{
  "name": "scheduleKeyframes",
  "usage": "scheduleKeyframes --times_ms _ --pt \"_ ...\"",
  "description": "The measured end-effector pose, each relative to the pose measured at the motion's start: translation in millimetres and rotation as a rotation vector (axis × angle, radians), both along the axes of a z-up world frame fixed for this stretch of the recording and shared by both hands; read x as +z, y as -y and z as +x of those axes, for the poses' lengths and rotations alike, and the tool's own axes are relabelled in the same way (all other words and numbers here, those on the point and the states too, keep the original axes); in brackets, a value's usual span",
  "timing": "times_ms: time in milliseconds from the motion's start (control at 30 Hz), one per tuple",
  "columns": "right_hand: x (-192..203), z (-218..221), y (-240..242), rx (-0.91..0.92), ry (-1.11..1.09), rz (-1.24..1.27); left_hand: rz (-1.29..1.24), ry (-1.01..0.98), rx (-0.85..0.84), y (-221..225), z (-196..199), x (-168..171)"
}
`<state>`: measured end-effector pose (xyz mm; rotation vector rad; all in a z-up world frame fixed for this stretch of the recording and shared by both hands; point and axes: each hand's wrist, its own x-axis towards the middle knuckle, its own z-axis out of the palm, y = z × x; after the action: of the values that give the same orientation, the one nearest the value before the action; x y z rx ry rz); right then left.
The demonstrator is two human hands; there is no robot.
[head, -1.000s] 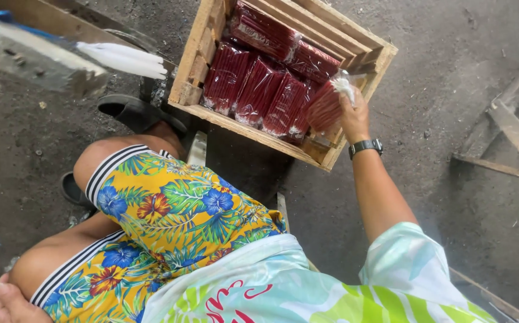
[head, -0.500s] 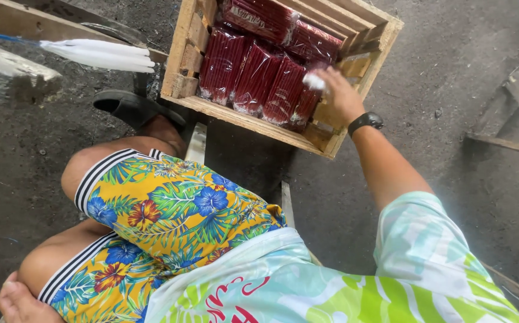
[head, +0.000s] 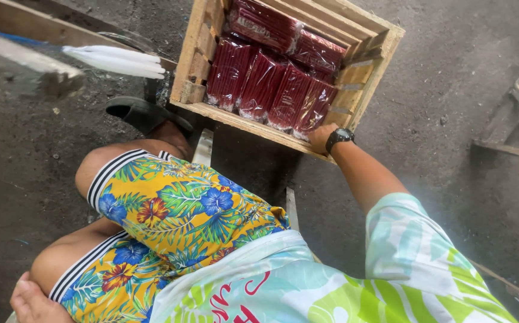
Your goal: The person gathers several thin red candles together and bundles them by wrapping a plastic strip around the top, then places the bundles into a wooden crate.
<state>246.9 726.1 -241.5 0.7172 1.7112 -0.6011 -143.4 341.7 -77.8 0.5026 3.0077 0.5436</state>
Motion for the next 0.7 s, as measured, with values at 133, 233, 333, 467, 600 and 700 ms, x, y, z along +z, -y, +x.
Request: scheduleKeyframes --times_ms 133,233,333,467,600,700 --pt "-10 11 12 -0.045 -0.055 0.037 0.111 -0.086 -0.087 35 -14 -26" --pt "-7 14 15 -0.089 -0.148 0.108 0.254 -0.059 -0.125 46 -20 -36" --pt "11 -2 15 -0.176 -0.74 0.416 0.243 -0.054 -0.036 35 -9 -28" --pt "115 -88 44 -0.434 -1.304 0.326 0.365 -0.007 -0.005 18 -21 -17" --pt "190 -169 100 -0.354 -1.608 -0.051 0.619 -0.016 -0.083 -33 -59 27" --pt "196 -215 149 -0.059 -1.603 -0.271 0.427 -0.27 -0.266 -66 -94 89"
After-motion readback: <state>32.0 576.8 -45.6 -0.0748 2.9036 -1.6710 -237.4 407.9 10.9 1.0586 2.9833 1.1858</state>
